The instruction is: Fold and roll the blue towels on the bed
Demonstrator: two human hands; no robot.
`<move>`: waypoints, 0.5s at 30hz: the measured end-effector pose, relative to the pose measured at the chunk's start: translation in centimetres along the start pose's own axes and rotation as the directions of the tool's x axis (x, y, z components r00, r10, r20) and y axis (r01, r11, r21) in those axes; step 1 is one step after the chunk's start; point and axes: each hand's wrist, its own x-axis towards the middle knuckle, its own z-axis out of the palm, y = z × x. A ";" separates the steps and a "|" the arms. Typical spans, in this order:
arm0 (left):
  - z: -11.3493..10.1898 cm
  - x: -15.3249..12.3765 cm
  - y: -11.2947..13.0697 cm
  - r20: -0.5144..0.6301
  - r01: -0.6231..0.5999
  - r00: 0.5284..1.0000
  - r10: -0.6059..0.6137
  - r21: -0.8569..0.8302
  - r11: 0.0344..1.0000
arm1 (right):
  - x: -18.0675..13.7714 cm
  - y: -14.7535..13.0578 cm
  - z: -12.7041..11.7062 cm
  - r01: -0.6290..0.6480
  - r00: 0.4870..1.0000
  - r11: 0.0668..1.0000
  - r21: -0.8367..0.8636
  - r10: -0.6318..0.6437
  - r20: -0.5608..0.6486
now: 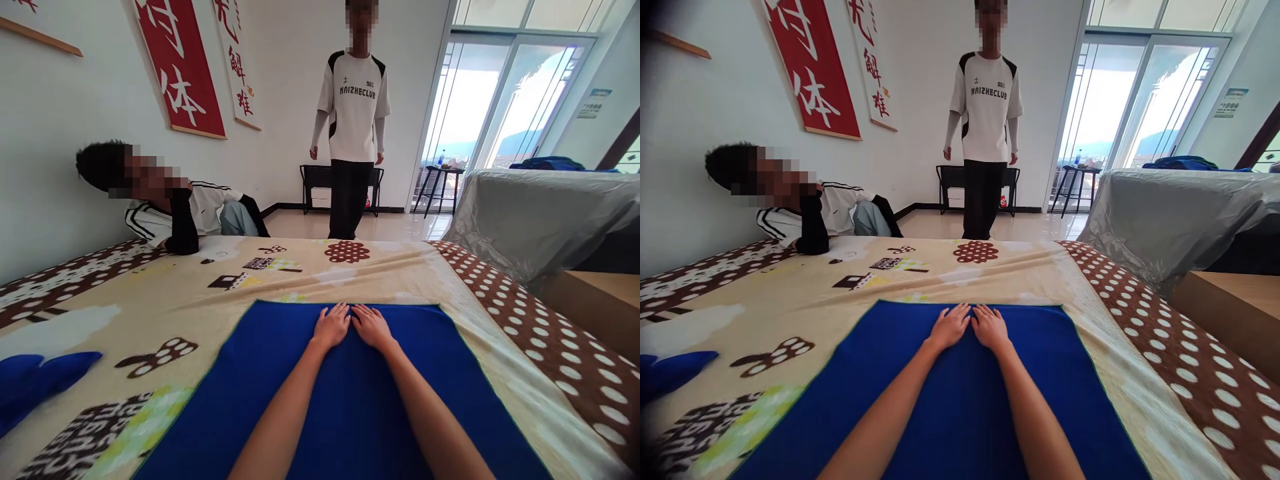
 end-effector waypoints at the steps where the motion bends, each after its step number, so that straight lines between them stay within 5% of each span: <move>1: -0.1 -0.3 -1.2 0.003 0.020 1.000 -0.020 -0.005 1.000 | -0.5 1.6 -0.3 -0.031 1.000 1.000 0.001 0.031 -0.003; 8: -3.7 -4.6 -16.0 -0.029 0.347 0.938 -0.346 0.035 0.937 | -7.1 17.7 -4.0 -0.414 0.910 0.908 -0.059 0.410 -0.066; 11: -4.1 -5.6 -17.5 -0.077 0.390 0.919 -0.386 0.049 0.920 | -7.7 19.0 -4.0 -0.483 0.874 0.872 -0.083 0.473 -0.110; 15: -4.2 -7.5 -15.5 -0.121 0.303 0.948 -0.294 0.067 0.951 | -8.9 17.8 -3.8 -0.443 0.888 0.890 -0.111 0.418 -0.194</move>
